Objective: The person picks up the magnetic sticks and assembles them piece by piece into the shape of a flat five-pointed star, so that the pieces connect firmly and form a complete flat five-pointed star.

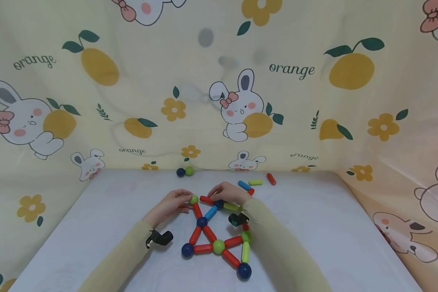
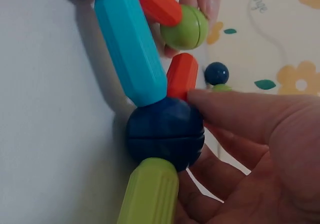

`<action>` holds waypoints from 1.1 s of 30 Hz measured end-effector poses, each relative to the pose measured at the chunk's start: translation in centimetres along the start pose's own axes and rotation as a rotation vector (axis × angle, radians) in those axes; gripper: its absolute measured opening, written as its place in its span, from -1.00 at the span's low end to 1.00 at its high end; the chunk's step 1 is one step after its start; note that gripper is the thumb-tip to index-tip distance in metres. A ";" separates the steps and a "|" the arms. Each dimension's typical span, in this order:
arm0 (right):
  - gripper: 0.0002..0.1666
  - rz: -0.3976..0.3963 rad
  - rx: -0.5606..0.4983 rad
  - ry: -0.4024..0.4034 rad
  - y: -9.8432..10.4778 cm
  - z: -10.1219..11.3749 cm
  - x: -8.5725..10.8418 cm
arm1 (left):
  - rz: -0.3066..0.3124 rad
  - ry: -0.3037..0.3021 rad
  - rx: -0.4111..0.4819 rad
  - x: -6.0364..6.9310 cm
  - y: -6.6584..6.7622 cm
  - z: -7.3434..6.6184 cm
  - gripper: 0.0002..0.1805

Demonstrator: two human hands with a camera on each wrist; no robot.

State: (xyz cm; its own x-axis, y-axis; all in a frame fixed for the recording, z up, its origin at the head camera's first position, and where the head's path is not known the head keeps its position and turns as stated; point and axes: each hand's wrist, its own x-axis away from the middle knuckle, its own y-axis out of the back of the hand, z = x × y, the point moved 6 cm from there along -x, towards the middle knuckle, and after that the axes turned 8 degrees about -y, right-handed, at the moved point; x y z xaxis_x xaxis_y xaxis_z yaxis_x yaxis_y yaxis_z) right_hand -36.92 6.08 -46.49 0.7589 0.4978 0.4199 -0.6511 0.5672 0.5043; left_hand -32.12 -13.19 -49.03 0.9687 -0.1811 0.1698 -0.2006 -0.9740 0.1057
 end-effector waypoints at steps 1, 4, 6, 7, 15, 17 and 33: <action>-0.74 0.002 0.002 -0.001 0.0 0.0 0.0 | -0.003 -0.004 -0.007 0.0 0.0 0.0 -0.59; -0.74 0.000 0.018 -0.007 -0.1 0.0 0.0 | -0.012 -0.016 -0.033 -0.1 0.0 0.0 -0.62; -0.75 -0.001 0.028 -0.016 -0.1 0.1 0.0 | -0.016 -0.032 -0.062 -0.2 0.0 0.0 -0.63; -0.75 0.001 0.037 -0.015 -0.2 0.2 0.1 | -0.019 -0.039 -0.072 -0.2 0.0 0.0 -0.64; -0.77 0.035 0.091 0.017 -0.5 0.5 0.0 | -0.050 -0.065 -0.112 -0.1 -0.1 -0.2 -0.68; -0.76 0.036 0.096 0.019 -0.5 0.5 0.1 | -0.056 -0.061 -0.115 -0.2 -0.1 -0.2 -0.68; -0.70 0.065 -0.031 0.017 0.8 -1.4 1.1 | 0.099 -0.009 0.055 3.0 0.0 0.0 -0.42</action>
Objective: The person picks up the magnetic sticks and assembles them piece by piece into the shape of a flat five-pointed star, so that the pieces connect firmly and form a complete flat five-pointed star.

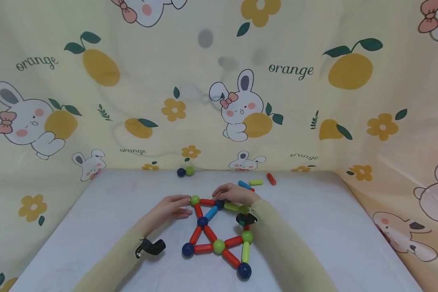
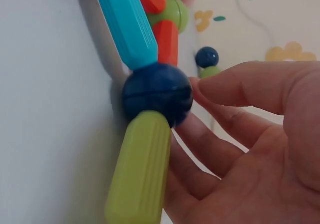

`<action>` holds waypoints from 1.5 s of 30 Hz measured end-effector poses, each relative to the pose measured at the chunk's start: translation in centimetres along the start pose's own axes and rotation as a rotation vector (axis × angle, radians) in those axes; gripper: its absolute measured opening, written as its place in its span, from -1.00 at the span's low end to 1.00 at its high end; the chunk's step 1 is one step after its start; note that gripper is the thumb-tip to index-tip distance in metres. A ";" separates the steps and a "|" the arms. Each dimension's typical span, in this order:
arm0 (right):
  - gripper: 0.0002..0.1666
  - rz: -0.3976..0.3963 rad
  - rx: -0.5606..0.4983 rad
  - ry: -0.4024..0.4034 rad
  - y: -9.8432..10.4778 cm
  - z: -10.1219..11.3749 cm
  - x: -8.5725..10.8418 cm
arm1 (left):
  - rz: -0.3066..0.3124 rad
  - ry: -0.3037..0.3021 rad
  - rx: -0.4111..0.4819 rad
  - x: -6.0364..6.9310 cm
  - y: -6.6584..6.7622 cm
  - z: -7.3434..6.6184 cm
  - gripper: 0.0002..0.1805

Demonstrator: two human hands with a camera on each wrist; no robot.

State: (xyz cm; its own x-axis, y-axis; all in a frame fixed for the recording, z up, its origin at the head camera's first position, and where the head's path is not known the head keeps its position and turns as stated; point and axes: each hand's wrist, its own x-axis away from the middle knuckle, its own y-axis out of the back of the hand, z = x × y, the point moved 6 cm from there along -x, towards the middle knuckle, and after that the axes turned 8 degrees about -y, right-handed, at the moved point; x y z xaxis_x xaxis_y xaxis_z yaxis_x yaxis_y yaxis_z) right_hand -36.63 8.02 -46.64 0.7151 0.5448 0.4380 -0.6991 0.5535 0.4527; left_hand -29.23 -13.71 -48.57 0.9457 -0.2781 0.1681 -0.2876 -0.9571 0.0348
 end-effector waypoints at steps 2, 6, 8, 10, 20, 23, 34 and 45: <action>-0.68 0.018 -0.013 0.016 0.2 -0.2 0.3 | 0.063 0.009 0.005 1.3 -0.5 0.1 -0.39; -0.65 0.052 -0.031 0.050 0.2 -0.3 0.8 | 0.172 0.031 -0.052 3.8 -2.1 0.5 -0.44; -0.65 0.052 -0.033 0.052 0.2 -0.3 1.0 | 0.208 0.029 -0.129 4.8 -3.0 0.6 -0.50; -0.64 0.047 -0.037 0.053 0.3 -0.4 1.2 | 0.221 0.000 -0.225 5.5 -3.8 0.5 -0.55; -0.67 -0.036 -0.038 0.070 0.8 -1.2 1.7 | 0.154 -0.138 -0.351 6.6 -3.1 -0.4 -0.65; -0.68 -0.084 -0.023 0.056 1.0 -1.9 1.9 | 0.091 -0.198 -0.376 6.1 -1.3 -0.5 -0.66; -0.67 -0.219 0.012 0.078 2.2 -2.7 4.0 | -0.169 -0.247 -0.413 3.3 4.6 -0.4 -0.78; -0.59 -0.499 0.109 0.105 6.8 -4.7 4.5 | -0.177 -0.157 -0.348 1.8 7.0 -0.2 -0.69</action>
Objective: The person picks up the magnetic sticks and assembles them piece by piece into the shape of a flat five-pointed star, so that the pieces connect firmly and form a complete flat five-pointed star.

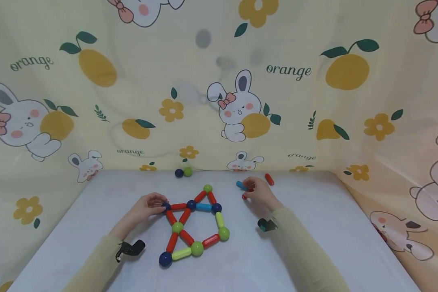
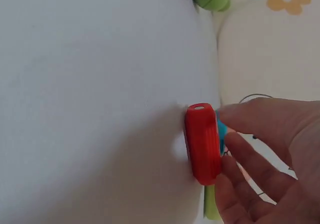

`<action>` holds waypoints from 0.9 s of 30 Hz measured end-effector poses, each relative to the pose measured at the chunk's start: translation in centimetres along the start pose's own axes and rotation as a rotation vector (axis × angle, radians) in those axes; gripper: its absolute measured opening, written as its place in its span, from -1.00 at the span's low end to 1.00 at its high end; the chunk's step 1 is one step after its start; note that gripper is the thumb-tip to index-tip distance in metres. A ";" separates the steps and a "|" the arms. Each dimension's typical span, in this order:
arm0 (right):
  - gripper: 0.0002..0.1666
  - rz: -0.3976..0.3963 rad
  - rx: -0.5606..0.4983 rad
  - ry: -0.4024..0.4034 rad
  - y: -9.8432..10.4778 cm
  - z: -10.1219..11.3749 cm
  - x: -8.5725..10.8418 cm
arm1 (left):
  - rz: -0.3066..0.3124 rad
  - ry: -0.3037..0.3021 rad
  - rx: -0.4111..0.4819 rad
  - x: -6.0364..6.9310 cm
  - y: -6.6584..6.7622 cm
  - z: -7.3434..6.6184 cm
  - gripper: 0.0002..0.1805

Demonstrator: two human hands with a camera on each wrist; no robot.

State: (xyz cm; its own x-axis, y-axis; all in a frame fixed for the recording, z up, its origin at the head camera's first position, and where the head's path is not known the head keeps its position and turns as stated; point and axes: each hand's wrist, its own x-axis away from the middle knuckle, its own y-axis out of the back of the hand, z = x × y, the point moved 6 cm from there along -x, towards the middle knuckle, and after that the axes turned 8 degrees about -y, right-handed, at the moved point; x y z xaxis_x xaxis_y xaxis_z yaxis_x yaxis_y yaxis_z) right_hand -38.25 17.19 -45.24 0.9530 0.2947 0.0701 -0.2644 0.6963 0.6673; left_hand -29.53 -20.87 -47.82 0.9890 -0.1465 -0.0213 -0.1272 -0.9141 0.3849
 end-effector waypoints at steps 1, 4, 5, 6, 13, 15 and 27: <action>-0.58 0.004 0.011 -0.005 0.0 -0.1 0.0 | 0.004 0.001 0.004 0.0 0.0 0.0 -0.69; -0.57 0.014 0.051 -0.007 0.0 -0.4 0.0 | 0.005 0.002 0.005 0.0 -0.1 0.0 -0.70; -0.57 0.016 0.064 -0.013 0.0 -0.5 0.0 | 0.002 -0.001 0.002 0.0 -0.1 0.0 -0.71; -0.56 0.019 0.070 -0.021 0.0 -0.6 0.1 | -0.002 -0.004 -0.001 0.1 -0.1 0.0 -0.71; -0.60 0.051 0.099 -0.074 -0.5 -1.9 0.2 | -0.018 0.004 0.005 0.2 0.0 0.2 -0.73; -0.62 0.055 0.102 -0.066 -0.7 -2.1 0.2 | -0.018 0.005 0.009 0.2 0.0 0.3 -0.73; -0.66 0.198 0.083 0.183 -3.5 1.6 2.2 | -0.014 0.007 0.017 0.2 -0.1 0.3 -0.73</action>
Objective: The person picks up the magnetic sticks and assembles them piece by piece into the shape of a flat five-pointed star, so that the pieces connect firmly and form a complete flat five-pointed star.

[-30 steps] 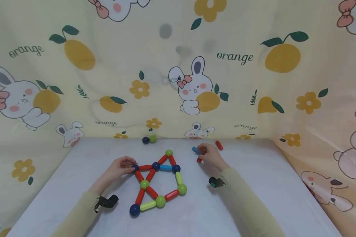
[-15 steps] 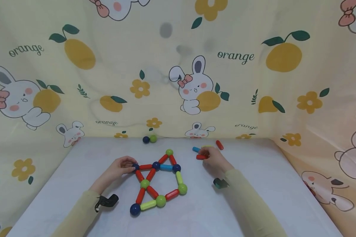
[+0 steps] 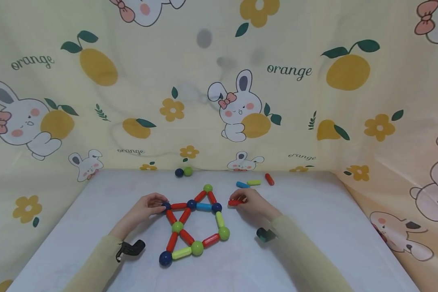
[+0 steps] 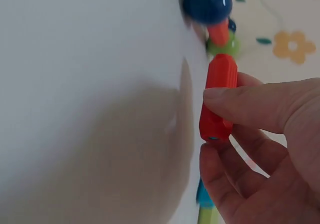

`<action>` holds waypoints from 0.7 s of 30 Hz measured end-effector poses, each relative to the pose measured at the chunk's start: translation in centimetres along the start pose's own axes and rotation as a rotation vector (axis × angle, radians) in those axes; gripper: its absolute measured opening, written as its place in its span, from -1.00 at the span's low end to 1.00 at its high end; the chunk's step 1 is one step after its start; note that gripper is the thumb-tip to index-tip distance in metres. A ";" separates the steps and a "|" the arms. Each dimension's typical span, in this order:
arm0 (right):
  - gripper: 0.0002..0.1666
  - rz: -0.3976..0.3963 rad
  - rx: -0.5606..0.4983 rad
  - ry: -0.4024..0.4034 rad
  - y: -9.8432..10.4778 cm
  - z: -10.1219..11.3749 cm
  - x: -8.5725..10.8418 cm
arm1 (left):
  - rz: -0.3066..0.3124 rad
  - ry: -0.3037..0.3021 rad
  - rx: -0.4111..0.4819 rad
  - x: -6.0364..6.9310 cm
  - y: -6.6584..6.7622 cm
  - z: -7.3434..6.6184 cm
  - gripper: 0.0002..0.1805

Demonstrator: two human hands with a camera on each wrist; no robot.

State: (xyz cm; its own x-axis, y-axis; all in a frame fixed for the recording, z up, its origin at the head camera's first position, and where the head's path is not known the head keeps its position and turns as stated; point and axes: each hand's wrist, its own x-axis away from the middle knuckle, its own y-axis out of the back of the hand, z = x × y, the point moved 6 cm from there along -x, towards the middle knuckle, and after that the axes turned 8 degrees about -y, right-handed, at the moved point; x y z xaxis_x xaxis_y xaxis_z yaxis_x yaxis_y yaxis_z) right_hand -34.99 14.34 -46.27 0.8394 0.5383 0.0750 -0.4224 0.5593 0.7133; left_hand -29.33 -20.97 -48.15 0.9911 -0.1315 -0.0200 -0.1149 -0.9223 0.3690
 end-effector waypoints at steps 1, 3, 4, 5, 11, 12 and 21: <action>-0.65 0.010 -0.006 0.014 -0.3 0.4 0.0 | -0.001 0.000 -0.002 0.0 0.0 0.0 -0.73; -0.66 0.030 -0.020 0.028 -0.8 0.9 0.0 | -0.003 0.000 -0.003 0.0 0.0 0.0 -0.74; -0.66 0.037 -0.023 0.032 -1.1 1.1 0.0 | -0.003 0.000 -0.003 0.0 -0.1 0.0 -0.74; -0.66 0.046 -0.027 0.035 -1.3 1.2 0.0 | -0.002 -0.001 -0.001 0.0 -0.1 0.1 -0.74; -0.69 0.085 -0.036 0.029 -1.8 1.8 0.2 | -0.003 -0.017 0.008 -0.1 -0.1 0.3 -0.75; -0.69 0.091 -0.035 0.028 -1.8 1.8 0.1 | -0.003 -0.017 0.007 -0.1 -0.1 0.3 -0.74; -0.65 -0.002 -0.049 -0.019 1.3 0.5 -0.8 | 0.001 -0.017 0.011 0.1 0.0 0.2 -0.75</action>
State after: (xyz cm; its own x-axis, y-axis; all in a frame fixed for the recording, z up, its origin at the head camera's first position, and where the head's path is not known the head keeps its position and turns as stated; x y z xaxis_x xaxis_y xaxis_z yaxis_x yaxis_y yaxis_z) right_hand -36.07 14.30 -45.11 0.8463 0.5255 0.0872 -0.4367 0.5907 0.6785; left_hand -29.30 -21.08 -48.31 0.9897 -0.1388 -0.0355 -0.1170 -0.9261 0.3586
